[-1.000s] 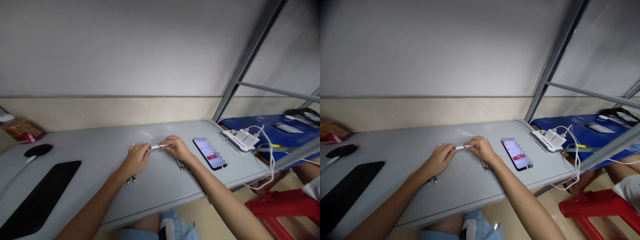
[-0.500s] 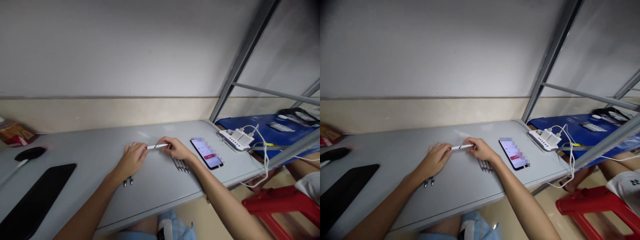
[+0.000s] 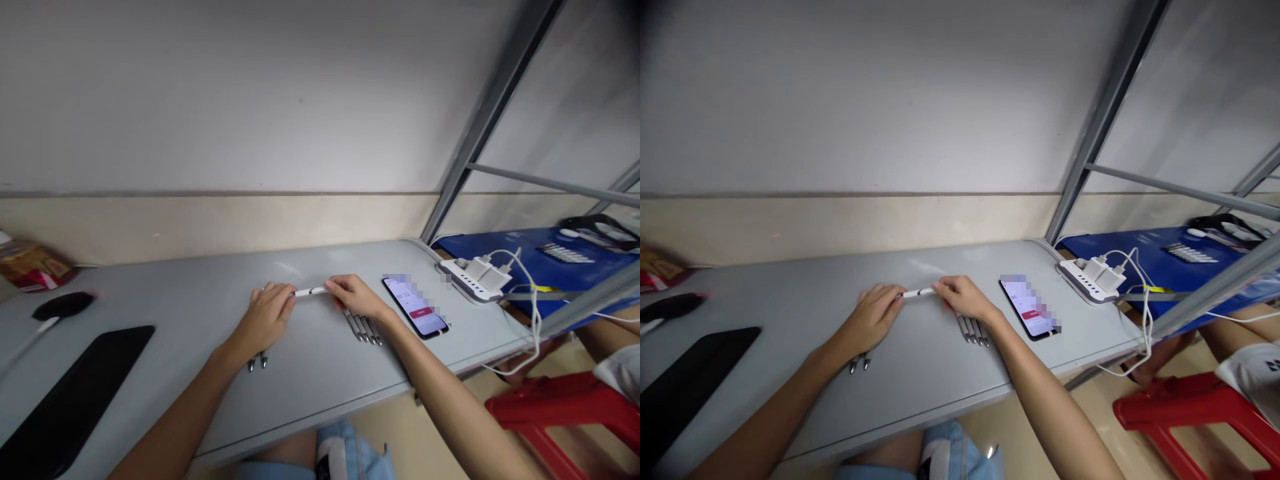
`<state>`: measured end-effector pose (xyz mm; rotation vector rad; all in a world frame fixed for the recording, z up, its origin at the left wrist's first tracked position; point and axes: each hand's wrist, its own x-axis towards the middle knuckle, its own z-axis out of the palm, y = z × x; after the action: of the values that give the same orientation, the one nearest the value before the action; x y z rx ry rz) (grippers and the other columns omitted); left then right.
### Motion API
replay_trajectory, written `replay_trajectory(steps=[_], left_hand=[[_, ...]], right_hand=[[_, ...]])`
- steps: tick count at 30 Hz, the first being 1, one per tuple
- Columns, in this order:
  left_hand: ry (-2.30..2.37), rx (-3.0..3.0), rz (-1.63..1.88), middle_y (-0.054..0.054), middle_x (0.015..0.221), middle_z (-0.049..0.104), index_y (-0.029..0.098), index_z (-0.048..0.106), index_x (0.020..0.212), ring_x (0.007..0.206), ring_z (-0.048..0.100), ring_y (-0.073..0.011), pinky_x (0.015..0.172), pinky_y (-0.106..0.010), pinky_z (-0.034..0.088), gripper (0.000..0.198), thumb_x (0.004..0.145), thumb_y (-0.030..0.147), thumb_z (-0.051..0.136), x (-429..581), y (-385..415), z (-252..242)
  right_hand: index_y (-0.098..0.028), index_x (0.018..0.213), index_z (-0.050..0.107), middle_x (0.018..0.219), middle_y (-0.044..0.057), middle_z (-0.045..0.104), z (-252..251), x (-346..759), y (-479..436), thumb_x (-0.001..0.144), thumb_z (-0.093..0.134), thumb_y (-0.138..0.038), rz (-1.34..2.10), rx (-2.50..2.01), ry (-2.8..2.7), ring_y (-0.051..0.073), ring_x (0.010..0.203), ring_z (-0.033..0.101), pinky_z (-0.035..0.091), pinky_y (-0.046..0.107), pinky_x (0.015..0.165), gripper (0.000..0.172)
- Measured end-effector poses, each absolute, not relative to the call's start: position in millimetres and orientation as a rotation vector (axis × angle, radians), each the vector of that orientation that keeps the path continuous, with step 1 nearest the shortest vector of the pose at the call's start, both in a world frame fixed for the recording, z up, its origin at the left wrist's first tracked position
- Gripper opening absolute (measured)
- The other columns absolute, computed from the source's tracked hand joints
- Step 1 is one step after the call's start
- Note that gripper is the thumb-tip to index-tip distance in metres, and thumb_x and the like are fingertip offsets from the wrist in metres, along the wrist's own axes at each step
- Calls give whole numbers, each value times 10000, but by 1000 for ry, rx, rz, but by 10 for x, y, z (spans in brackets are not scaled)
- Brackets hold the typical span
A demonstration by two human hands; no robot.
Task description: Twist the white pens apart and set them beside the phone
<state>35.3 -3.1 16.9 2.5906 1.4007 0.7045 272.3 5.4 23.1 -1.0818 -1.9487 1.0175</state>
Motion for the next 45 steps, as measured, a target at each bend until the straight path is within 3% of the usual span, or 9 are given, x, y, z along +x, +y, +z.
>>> replay_trajectory(steps=[3,8,12,16,21,25,27,32,45], left_hand=[[1407,2585,697,-35,916,634,227,561,975,888,502,-209,802,-362,323,290,978,350,299,356,-25,167],[1376,2576,697,-34,919,630,228,559,980,896,498,-209,805,-363,326,285,977,346,300,359,-25,170],[1406,2577,692,-26,888,626,230,552,972,873,503,-206,799,-365,318,265,976,332,307,351,-31,172],[1379,2591,689,-23,897,619,229,538,966,877,499,-204,800,-362,319,272,982,338,289,350,-36,175],[1374,2590,681,-26,914,619,229,537,979,892,498,-209,801,-363,317,272,983,336,287,352,-29,167],[1357,2612,666,-19,904,612,226,540,962,882,496,-203,790,-353,315,280,987,335,283,357,-26,148],[1350,2621,654,-22,908,610,225,539,957,885,495,-204,787,-351,318,285,988,337,279,356,-23,138],[1353,2610,653,-25,878,595,214,545,946,875,498,-204,800,-348,332,299,988,344,278,342,-2,116],[1427,2612,648,-2,680,548,192,530,732,659,499,-158,673,-283,353,236,846,85,352,249,73,130]], right_hand=[[-191,1040,573,595,-60,483,231,2722,49,844,601,-419,995,-1038,-1917,91,507,430,329,200,478,302],[-161,841,590,523,-39,467,223,2725,54,933,393,-502,1093,-1144,-1919,97,450,416,329,219,453,404],[-190,995,584,589,-56,481,235,2733,59,842,599,-443,992,-1056,-1925,93,509,427,327,206,482,296],[-161,780,593,532,-37,449,256,2735,51,931,400,-504,1044,-1118,-1935,96,472,403,323,223,469,421],[-195,990,582,632,-52,487,270,2724,40,817,636,-429,936,-1014,-1935,98,553,446,344,208,522,296],[-160,750,578,526,-36,471,227,2711,60,954,371,-473,971,-1148,-1982,100,486,422,351,233,528,427],[-155,733,586,529,-31,469,211,2711,70,959,350,-478,922,-1167,-1995,102,496,422,351,235,535,460],[-190,1046,627,754,-14,583,237,2740,72,834,635,-334,743,-991,-2034,106,638,483,376,219,614,256],[-161,938,644,735,45,634,173,2598,-5,979,375,-405,277,-1140,-2246,123,603,482,323,240,604,366]])
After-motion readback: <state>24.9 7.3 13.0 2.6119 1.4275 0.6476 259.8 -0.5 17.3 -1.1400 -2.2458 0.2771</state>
